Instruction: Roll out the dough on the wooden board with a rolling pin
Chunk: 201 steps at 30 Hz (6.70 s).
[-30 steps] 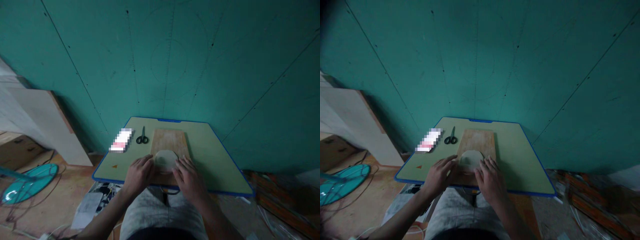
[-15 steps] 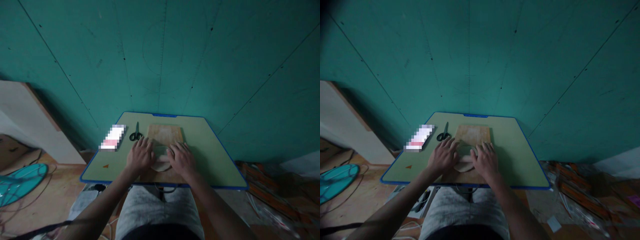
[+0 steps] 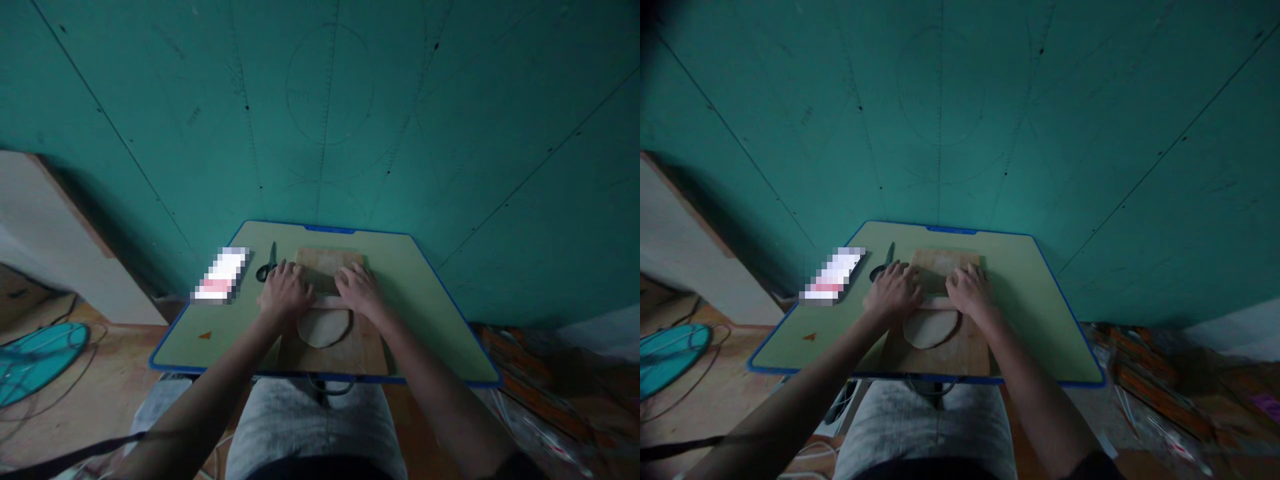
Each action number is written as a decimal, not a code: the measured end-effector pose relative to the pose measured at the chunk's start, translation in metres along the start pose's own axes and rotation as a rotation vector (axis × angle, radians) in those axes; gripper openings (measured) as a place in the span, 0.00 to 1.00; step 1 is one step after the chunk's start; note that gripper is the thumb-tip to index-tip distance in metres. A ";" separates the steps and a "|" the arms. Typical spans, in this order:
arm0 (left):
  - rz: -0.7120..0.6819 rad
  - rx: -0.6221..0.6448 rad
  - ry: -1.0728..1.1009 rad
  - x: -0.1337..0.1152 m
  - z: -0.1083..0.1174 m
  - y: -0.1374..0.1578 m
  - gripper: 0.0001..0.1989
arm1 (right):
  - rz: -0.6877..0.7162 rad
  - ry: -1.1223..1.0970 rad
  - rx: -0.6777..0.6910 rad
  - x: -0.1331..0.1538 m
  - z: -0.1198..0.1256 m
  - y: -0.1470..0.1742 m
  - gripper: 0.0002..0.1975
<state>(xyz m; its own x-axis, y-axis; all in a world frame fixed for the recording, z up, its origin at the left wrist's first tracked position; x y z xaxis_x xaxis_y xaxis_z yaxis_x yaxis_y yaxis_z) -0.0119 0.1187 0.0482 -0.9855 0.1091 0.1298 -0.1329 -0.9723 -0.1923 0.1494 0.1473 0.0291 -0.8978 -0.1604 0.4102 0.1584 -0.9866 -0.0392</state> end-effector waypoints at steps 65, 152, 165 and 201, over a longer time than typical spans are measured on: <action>-0.006 0.006 0.037 0.004 0.003 0.003 0.17 | -0.014 0.003 -0.056 0.005 0.013 0.022 0.15; -0.049 0.020 -0.027 0.010 -0.010 -0.038 0.19 | 0.031 0.060 -0.197 0.011 0.017 -0.022 0.17; 0.091 0.020 -0.033 0.008 0.001 0.002 0.22 | -0.025 0.041 -0.099 0.012 0.011 0.014 0.17; -0.134 -0.363 0.046 -0.002 -0.004 0.126 0.18 | 0.343 0.052 -0.376 0.017 -0.017 0.163 0.26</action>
<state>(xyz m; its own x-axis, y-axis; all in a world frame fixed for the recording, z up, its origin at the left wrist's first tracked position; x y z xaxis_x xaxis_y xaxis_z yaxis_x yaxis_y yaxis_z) -0.0271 -0.0035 0.0202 -0.9594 0.2475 0.1352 -0.2816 -0.8131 -0.5094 0.1531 -0.0166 0.0137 -0.8406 -0.4692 0.2708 0.2974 -0.8175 -0.4931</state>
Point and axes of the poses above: each hand's wrist, its own y-axis away from the middle knuckle, its own z-axis out of the back of the hand, x = y × z, the point moved 6 cm from there along -y, towards the middle knuckle, and after that the axes turned 12 degrees about -y, right-handed, at the moved point
